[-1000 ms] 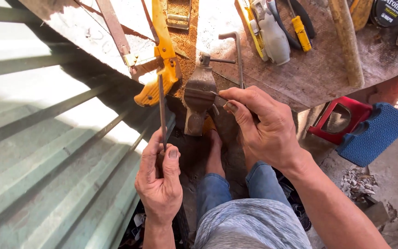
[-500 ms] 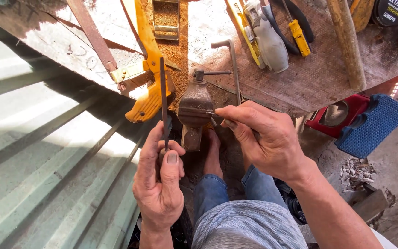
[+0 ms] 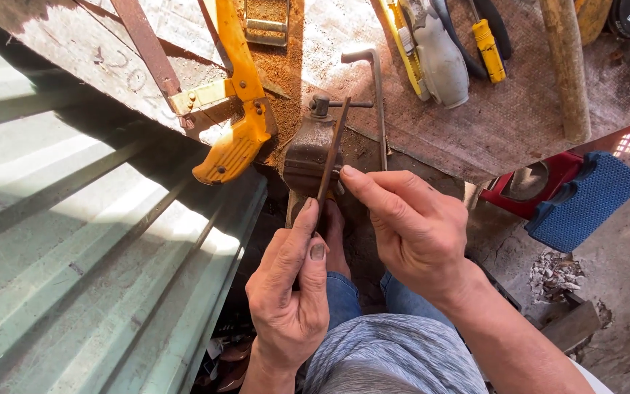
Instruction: Using a hand file to smooth or shape a small metal rod that is secured in a bench vise.
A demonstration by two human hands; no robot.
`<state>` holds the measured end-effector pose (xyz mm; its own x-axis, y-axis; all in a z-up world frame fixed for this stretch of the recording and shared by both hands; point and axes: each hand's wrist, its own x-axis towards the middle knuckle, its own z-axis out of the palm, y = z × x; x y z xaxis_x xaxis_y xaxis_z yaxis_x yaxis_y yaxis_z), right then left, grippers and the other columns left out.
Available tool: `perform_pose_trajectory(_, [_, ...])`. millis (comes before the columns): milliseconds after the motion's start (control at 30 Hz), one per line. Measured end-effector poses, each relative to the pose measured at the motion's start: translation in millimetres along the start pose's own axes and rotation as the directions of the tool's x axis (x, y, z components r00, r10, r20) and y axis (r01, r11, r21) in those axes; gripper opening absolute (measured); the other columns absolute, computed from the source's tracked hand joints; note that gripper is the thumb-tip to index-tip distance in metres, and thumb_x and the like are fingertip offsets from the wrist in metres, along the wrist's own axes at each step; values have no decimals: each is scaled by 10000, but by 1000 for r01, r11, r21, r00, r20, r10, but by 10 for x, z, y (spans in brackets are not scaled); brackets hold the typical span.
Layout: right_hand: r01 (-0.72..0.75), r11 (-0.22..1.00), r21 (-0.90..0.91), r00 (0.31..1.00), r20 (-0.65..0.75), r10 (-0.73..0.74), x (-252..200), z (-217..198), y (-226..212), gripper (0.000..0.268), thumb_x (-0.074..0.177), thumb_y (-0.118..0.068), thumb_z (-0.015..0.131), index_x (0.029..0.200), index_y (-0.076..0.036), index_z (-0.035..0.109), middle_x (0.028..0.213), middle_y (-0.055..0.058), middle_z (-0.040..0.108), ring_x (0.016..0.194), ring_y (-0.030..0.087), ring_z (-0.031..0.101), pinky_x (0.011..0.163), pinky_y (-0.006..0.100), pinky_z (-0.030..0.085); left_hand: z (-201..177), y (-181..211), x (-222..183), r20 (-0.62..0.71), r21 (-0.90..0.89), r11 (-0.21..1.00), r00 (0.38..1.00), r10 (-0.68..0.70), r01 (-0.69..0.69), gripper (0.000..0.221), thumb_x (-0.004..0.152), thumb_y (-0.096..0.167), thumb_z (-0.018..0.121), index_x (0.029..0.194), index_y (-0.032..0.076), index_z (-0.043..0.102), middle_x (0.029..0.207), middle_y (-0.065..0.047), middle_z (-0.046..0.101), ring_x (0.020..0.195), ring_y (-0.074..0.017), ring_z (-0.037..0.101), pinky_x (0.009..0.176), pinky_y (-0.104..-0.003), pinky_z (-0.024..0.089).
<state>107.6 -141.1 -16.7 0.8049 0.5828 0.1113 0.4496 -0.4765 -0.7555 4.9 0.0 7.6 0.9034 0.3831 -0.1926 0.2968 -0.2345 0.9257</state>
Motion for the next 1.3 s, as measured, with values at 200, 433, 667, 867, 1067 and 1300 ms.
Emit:
perform_pose_trajectory(200, [72,990,-124,996,-35,-77,-10,37,-31,308,1087,85,505,1320,-19,678,1074,118,699,876,226,698,765,317,587,24,-46,-141,-46,-60,998,999,10,-13,335,1054,42,499,1371,-52,558,973,-117,713,714,-132,605,647,-224,558])
perform_pose_trajectory(433, [102,974,-203,995,3,-104,-21,25,-37,303,1095,45,515,1345,-23,671,1085,119,688,828,239,668,754,331,566,76,-9,-118,-29,5,1000,999,21,-20,363,1064,38,487,1415,-47,522,857,-81,608,686,-121,516,611,-235,496])
perform_pose_trajectory(667, [97,969,-229,995,-1,-100,46,-24,-82,297,1083,59,525,1323,-10,685,1070,108,686,824,230,678,760,327,583,81,41,-108,-27,51,998,999,44,-43,365,1070,39,491,1426,-34,520,884,-100,624,682,-138,573,632,-257,529])
perform_pose_trajectory(867, [122,965,-232,992,5,-125,69,-34,-108,286,1091,36,530,1327,-11,683,1057,107,689,789,227,656,733,321,566,72,75,-120,-58,55,997,997,54,-50,360,1074,24,489,1429,-33,512,946,-121,653,761,-149,637,716,-252,590])
perform_pose_trajectory(1067, [123,959,-257,992,17,-123,56,-46,-145,302,1085,44,502,1310,-13,696,1049,91,688,737,229,622,696,326,547,117,100,7,-58,64,996,996,66,-62,353,1080,38,494,1427,-26,520,969,-128,673,747,-159,644,717,-272,600])
perform_pose_trajectory(1300, [121,963,-240,993,17,-120,76,-49,-132,289,1085,42,522,1316,-7,690,1057,98,695,748,231,626,710,323,555,232,-6,73,-84,17,996,993,88,-87,365,1113,75,463,1468,-9,480,1031,-127,676,849,-161,662,814,-267,616])
